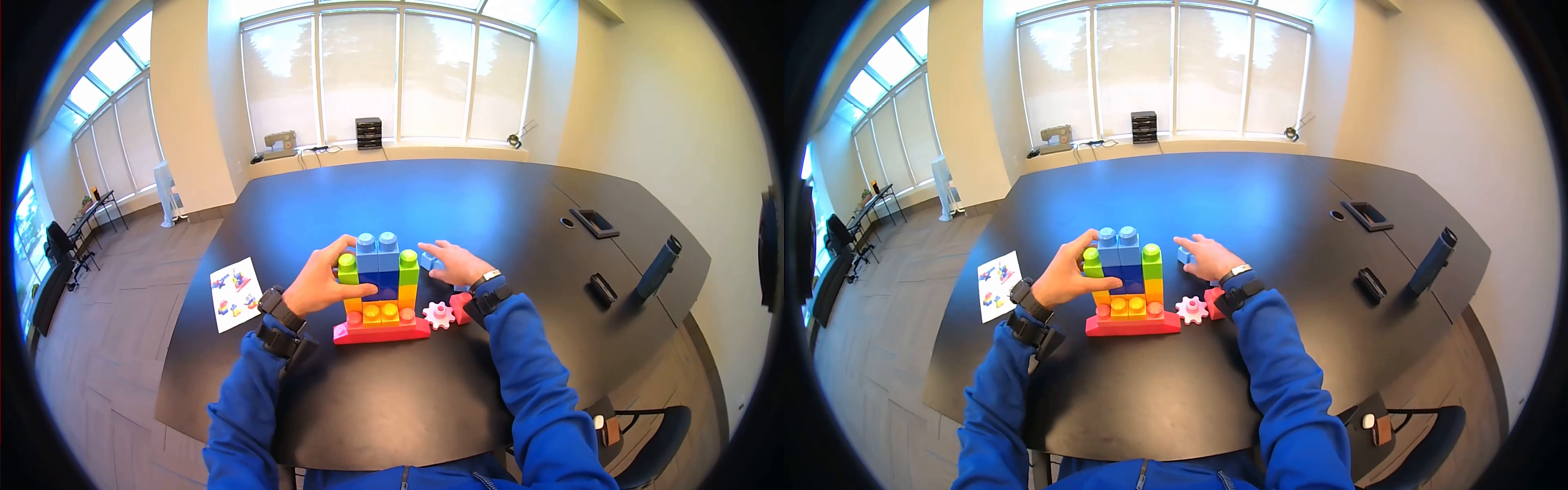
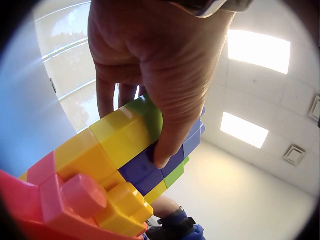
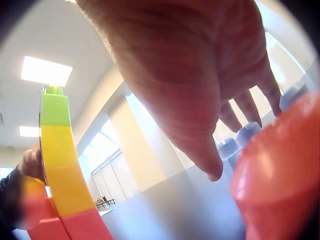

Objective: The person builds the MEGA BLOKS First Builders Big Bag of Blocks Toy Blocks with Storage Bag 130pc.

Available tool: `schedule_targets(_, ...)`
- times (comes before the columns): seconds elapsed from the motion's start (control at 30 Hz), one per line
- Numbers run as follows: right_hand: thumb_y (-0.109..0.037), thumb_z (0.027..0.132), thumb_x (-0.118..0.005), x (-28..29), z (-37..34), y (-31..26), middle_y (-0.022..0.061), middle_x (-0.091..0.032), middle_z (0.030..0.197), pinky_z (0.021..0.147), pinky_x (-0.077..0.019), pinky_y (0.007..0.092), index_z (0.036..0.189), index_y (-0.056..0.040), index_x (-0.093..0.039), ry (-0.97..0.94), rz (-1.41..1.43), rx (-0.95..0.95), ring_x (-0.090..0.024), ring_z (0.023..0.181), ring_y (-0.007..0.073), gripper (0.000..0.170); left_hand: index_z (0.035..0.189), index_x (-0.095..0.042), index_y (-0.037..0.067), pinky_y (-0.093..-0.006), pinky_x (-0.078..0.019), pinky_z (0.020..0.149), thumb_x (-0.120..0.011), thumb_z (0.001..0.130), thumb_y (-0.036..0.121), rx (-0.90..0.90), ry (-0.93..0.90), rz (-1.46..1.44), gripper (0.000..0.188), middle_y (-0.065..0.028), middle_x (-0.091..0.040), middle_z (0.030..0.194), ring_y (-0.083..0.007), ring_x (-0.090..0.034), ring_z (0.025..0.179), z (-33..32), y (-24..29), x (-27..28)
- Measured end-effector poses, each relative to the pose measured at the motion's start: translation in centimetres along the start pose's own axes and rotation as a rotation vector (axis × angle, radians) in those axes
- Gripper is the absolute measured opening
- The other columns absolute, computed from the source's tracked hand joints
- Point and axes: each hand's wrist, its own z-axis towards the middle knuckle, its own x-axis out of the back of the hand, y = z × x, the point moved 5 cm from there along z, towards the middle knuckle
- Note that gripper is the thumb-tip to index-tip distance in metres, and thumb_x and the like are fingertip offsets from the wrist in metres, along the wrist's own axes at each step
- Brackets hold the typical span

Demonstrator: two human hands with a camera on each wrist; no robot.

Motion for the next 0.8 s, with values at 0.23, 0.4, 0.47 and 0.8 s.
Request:
schedule_targets(0.23, 0.001, 0.083, -0.089, 1.1, -0.4, 0.1, 0.0228, -0.074, 0.133, 0.109, -0.0603, 0.0520, 0.164, -0.0177, -0.057, -0.244, -0.036, -0.008, -0.071, 0.126, 0.0458, 0.089, 0.133, -0.063, 0.003, -0.0329, -0.0615, 0.097, -0.103, 0.087, 0.016, -0.010, -0.006, 0.035, 0.063, -0.0059, -0.077, 0.118, -0.0097, -0.068, 0.107, 0.2, 0.4, 0.2)
schedule_targets(0.4, 0.003, 0.080, -0.090, 4.6, -1.6, 0.3, 0.0223, -0.079, 0.124, 0.101, -0.0640, 0.0486, 0.162, -0.0157, -0.058, -0.150, 0.220, -0.088, -0.078, 0.112, 0.0415, 0.090, 0.132, -0.063, 0.002, -0.0335, -0.0620, 0.096, -0.103, 0.087, 0.017, -0.018, -0.005, 0.029, 0.062, -0.0059, -0.078, 0.117, -0.0098, -0.069, 0.106, 0.1, 0.3, 0.1)
schedule_targets(0.47, -0.005, 0.084, -0.095, 6.1, -1.1, 1.4, 0.0180, -0.079, 0.119, 0.096, -0.0650, 0.0453, 0.159, -0.0114, -0.060, -0.106, 0.263, -0.095, -0.077, 0.106, 0.0297, 0.083, 0.134, -0.064, 0.004, -0.0362, -0.0644, 0.093, -0.102, 0.087, 0.024, -0.060, 0.012, 0.034, 0.064, -0.0118, -0.082, 0.112, -0.0159, -0.078, 0.101, 0.2, 0.2, 0.1)
schedule_targets(0.8, -0.014, 0.105, -0.083, 15.8, -3.4, -12.7, 0.0157, -0.081, 0.126, 0.101, -0.0664, 0.0388, 0.145, -0.0061, -0.070, 0.444, 0.748, 0.306, -0.079, 0.112, 0.0220, 0.043, 0.127, -0.071, 0.002, -0.0341, -0.0637, 0.093, -0.101, 0.088, 0.023, -0.081, 0.007, -0.006, 0.053, -0.0096, -0.083, 0.109, -0.0125, -0.075, 0.097, 0.2, 0.1, 0.0)
